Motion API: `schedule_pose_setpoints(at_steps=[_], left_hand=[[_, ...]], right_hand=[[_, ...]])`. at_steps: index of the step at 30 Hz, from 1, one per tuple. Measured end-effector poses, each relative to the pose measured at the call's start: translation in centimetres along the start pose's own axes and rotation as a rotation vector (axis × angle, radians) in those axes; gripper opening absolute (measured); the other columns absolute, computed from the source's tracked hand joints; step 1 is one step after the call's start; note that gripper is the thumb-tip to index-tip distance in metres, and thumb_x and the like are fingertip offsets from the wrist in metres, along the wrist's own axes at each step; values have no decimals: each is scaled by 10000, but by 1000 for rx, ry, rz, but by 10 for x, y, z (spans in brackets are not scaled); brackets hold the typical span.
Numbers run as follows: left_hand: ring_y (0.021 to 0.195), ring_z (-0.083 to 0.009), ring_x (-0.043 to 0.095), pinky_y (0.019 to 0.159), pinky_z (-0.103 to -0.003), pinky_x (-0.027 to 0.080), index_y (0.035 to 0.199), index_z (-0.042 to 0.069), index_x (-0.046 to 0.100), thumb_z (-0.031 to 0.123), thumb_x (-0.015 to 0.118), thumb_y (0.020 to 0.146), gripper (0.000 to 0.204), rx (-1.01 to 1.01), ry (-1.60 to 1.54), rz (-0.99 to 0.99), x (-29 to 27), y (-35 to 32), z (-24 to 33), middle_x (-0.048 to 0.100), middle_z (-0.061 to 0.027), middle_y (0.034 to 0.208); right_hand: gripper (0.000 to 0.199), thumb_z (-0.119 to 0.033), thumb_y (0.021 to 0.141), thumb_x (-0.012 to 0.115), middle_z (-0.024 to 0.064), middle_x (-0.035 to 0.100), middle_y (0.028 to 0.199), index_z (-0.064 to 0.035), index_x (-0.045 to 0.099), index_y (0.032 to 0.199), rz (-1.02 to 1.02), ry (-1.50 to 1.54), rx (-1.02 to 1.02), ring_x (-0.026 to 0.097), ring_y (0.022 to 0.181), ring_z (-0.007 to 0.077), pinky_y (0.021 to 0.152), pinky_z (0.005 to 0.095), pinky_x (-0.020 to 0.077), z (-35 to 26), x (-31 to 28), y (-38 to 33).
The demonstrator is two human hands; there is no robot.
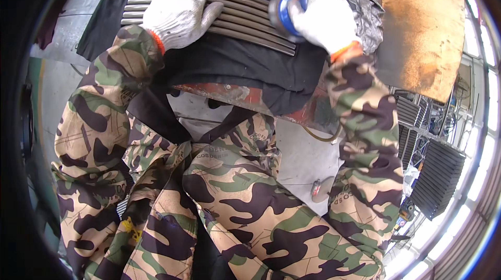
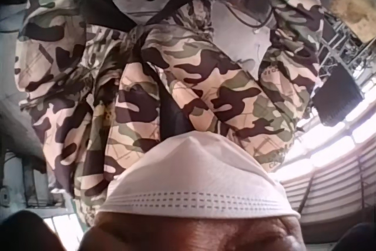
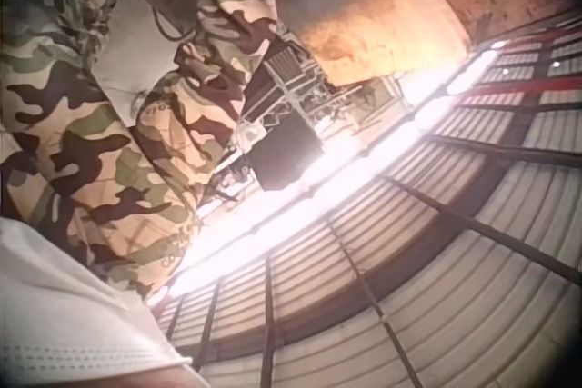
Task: Clean metal pipes with a cloth and sand them using a handheld orbital sander on a workbench.
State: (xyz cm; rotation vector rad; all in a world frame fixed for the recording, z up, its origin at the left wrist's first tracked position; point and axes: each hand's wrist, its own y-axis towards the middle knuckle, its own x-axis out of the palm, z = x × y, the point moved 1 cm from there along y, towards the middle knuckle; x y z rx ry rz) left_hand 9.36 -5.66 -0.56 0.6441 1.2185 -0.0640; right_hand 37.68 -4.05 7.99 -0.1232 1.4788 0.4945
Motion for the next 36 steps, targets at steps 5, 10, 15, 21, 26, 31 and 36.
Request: schedule_pose_setpoints(at_steps=[5,10,15,21,26,31,36], left_hand=[[1478,-449,452,1273,-573,252,1473,-61,550,422,587,1004,675,9,7,-27,-4,-2,1,531,-282,1544],[1479,-448,451,1275,-570,253,1474,-62,548,409,603,997,672,1,14,-17,-3,1,1,543,-286,1531],[1483,-454,447,1274,-573,255,1481,-63,541,409,605,995,681,18,21,-34,-5,-1,1,534,-291,1538],[1484,-454,447,1275,-574,250,1485,-61,539,421,601,997,688,18,24,-46,-2,2,0,531,-291,1542],[1489,-452,440,1271,-577,253,1491,-55,535,433,583,1010,687,-2,22,-53,0,5,-1,524,-289,1550],[1474,-453,459,1264,-577,265,1475,-55,552,434,590,1002,681,6,13,-26,5,7,-2,545,-286,1531],[1447,-457,485,1253,-573,287,1447,-68,574,402,592,998,650,35,-3,30,8,4,-4,570,-288,1502]], right_hand=[[311,-353,892,744,154,682,1000,-134,680,1103,-52,-10,-68,684,941,376,849,492,567,2,0,-7],[356,-405,914,720,193,700,1068,-130,679,1137,67,12,-40,714,955,408,838,487,576,4,-1,-9],[360,-404,914,715,174,687,1018,-131,674,1144,-61,-5,-153,710,914,379,838,497,576,1,1,-11],[345,-404,917,709,175,691,1026,-138,678,1134,-10,-56,-20,705,945,391,831,520,562,5,2,-11],[334,-386,927,692,186,683,1049,-132,673,1142,-74,-10,-135,709,899,395,810,508,573,-8,1,-3],[354,-394,947,683,191,699,1115,-114,677,1162,-51,-49,-21,714,985,412,880,495,582,-30,-3,11],[352,-394,931,701,172,700,1097,-131,679,1164,-167,4,-49,720,960,400,874,482,589,-46,-1,20]])
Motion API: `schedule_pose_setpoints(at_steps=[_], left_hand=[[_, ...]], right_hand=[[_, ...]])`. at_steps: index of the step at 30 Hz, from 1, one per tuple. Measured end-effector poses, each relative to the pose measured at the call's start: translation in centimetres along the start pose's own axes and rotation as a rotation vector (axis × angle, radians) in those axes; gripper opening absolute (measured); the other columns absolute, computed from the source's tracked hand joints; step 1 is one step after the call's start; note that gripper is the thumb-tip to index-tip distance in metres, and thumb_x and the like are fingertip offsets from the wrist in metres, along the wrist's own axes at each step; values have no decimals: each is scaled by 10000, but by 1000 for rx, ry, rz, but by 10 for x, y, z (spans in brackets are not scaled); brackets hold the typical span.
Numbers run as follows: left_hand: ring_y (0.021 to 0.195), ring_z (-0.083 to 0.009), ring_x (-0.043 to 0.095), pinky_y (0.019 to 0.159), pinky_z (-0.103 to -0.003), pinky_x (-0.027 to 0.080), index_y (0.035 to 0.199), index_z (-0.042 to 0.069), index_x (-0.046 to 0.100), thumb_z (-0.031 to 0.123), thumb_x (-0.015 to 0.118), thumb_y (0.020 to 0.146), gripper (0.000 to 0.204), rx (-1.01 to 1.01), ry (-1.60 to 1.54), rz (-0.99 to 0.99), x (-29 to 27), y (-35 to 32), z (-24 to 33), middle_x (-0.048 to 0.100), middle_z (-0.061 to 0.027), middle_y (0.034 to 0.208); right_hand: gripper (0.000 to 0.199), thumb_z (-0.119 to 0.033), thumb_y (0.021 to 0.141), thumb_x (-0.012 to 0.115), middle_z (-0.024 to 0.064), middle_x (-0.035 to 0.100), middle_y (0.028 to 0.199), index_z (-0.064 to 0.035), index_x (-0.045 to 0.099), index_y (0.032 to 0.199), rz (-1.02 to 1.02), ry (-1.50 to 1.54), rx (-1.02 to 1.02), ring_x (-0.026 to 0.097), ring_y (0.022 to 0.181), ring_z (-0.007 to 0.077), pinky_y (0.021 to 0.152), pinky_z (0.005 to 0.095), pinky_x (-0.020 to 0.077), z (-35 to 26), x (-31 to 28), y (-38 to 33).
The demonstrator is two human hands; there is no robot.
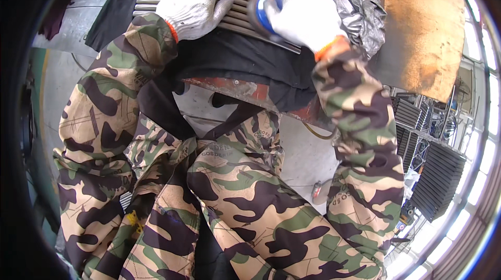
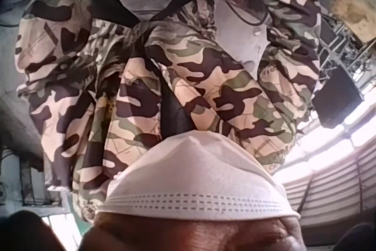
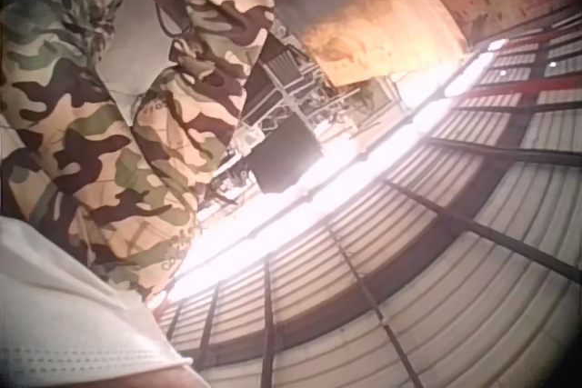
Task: Clean metal pipes with a cloth and sand them using a handheld orbital sander on a workbench.
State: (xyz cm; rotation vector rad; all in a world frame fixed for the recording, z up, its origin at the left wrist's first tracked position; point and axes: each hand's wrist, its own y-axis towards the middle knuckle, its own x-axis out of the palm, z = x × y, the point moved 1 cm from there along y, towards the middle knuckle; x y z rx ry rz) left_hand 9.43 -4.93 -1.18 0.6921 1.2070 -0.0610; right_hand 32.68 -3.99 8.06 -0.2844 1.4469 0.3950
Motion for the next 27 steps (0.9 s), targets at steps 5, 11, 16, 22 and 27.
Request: schedule_pose_setpoints(at_steps=[5,11,16,22,27], left_hand=[[1435,-462,498,1250,-564,301,1434,-77,579,356,592,988,622,-29,0,40,5,0,-9,575,-299,1489],[1454,-462,476,1255,-571,287,1439,-79,572,386,579,998,641,-87,20,35,11,9,-12,560,-310,1499],[1455,-455,477,1256,-578,283,1441,-77,572,384,582,997,640,-71,20,31,6,-1,-9,555,-303,1511],[1461,-447,475,1261,-572,279,1449,-73,573,377,581,999,636,-82,12,28,4,-9,-5,561,-286,1515],[1459,-448,476,1259,-568,284,1437,-72,584,375,579,998,627,-86,-1,35,6,-7,-8,565,-288,1509]], right_hand=[[372,-396,931,697,205,686,1075,-124,667,1183,96,0,-3,720,962,411,864,495,589,-5,2,4],[277,-314,908,705,211,650,900,-72,622,1014,172,33,-46,686,812,433,752,532,560,-10,1,3],[392,-421,933,702,209,680,1078,-130,663,1193,-20,-33,16,727,973,404,872,501,589,-2,6,6],[367,-417,917,713,204,679,1046,-130,678,1142,116,-12,2,724,932,406,829,504,593,6,11,5],[336,-385,916,710,195,685,1059,-131,679,1134,106,55,-112,720,938,402,830,495,588,-5,10,6]])
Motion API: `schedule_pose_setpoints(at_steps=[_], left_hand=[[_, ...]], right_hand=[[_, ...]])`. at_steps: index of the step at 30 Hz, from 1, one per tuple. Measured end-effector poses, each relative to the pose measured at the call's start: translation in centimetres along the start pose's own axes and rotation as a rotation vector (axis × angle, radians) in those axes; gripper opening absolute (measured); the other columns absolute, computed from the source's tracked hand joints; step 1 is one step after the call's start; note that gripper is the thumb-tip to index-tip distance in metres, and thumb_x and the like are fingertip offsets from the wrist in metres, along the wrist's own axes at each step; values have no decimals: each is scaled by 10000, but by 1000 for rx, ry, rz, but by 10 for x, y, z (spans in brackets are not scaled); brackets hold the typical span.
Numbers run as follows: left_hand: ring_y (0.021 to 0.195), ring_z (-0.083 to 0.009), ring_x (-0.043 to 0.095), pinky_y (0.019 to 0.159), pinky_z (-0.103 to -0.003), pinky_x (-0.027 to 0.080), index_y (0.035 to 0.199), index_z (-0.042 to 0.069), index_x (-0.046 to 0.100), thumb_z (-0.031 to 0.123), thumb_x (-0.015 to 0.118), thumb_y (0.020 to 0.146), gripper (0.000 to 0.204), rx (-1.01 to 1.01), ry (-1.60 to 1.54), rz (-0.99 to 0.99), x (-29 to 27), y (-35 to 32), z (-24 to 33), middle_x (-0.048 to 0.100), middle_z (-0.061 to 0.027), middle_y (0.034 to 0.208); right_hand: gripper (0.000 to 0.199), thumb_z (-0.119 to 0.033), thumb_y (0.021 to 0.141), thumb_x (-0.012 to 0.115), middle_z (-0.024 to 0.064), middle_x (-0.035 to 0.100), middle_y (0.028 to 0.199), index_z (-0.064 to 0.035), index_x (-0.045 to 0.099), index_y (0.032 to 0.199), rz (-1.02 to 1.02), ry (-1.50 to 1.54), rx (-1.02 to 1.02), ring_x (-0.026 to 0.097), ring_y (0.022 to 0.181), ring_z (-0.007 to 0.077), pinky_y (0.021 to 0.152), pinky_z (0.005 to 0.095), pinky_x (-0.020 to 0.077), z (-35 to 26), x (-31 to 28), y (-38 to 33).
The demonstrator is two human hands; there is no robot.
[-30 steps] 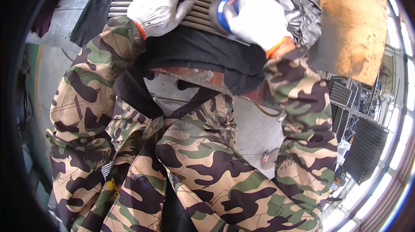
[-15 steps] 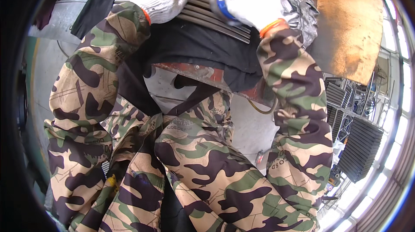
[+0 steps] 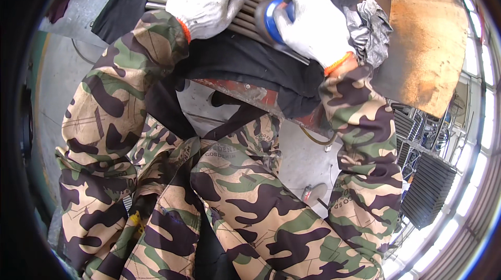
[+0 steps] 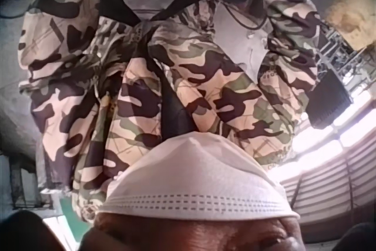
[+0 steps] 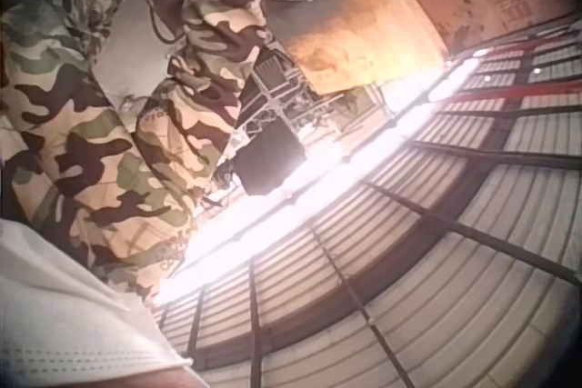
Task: Clean metal pipes with a cloth and sand them using a handheld orbital sander on a workbench.
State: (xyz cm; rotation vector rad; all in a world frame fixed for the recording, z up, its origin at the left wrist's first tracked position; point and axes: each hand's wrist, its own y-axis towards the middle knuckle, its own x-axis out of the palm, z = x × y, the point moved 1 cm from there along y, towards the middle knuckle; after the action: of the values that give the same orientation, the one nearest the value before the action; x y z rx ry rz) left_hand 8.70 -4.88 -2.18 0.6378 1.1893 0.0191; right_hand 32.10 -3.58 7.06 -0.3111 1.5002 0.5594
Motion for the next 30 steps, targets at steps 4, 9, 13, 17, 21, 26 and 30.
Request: schedule_pose_setpoints(at_steps=[4,9,13,17,21,26,30], left_hand=[[1443,-446,490,1255,-567,288,1426,-70,590,374,568,1007,611,16,2,24,7,12,-2,576,-284,1496],[1440,-447,493,1253,-562,291,1424,-76,585,368,563,1011,607,-14,1,-7,9,17,-4,577,-292,1491],[1427,-447,510,1247,-561,306,1408,-81,598,350,563,1008,588,-12,3,24,13,22,-4,593,-295,1471],[1414,-448,523,1240,-561,317,1399,-82,603,349,564,1008,583,-7,-5,73,11,22,-7,607,-295,1451],[1367,-450,557,1211,-553,352,1356,-85,620,347,576,1003,559,24,30,62,11,31,-6,640,-288,1395],[1400,-448,533,1222,-555,345,1384,-85,609,357,549,1021,575,52,62,-7,13,41,-6,626,-282,1428],[1271,-383,597,1072,-495,453,1322,-10,653,349,580,1035,465,220,193,66,17,54,-5,671,-201,1331]], right_hand=[[356,-409,925,701,212,687,1069,-143,682,1160,-9,-63,112,723,973,404,865,497,585,-3,1,6],[370,-416,917,709,207,694,1046,-148,682,1171,8,-31,37,731,942,408,850,502,591,-1,3,5],[327,-381,918,719,179,712,1037,-156,685,1153,63,-109,111,726,899,380,827,481,595,3,2,2],[332,-381,924,697,208,679,1053,-120,677,1129,-88,-76,128,717,966,402,855,497,590,-1,1,-3],[316,-373,921,693,194,691,1015,-148,711,1142,73,-70,140,721,940,395,863,481,589,-4,-6,4],[276,-320,920,688,215,659,963,-85,640,1056,14,-41,112,700,904,416,791,513,574,-8,-15,3],[266,-318,935,650,229,675,945,-72,658,1035,61,-11,151,708,870,431,749,539,567,-4,-17,1]])
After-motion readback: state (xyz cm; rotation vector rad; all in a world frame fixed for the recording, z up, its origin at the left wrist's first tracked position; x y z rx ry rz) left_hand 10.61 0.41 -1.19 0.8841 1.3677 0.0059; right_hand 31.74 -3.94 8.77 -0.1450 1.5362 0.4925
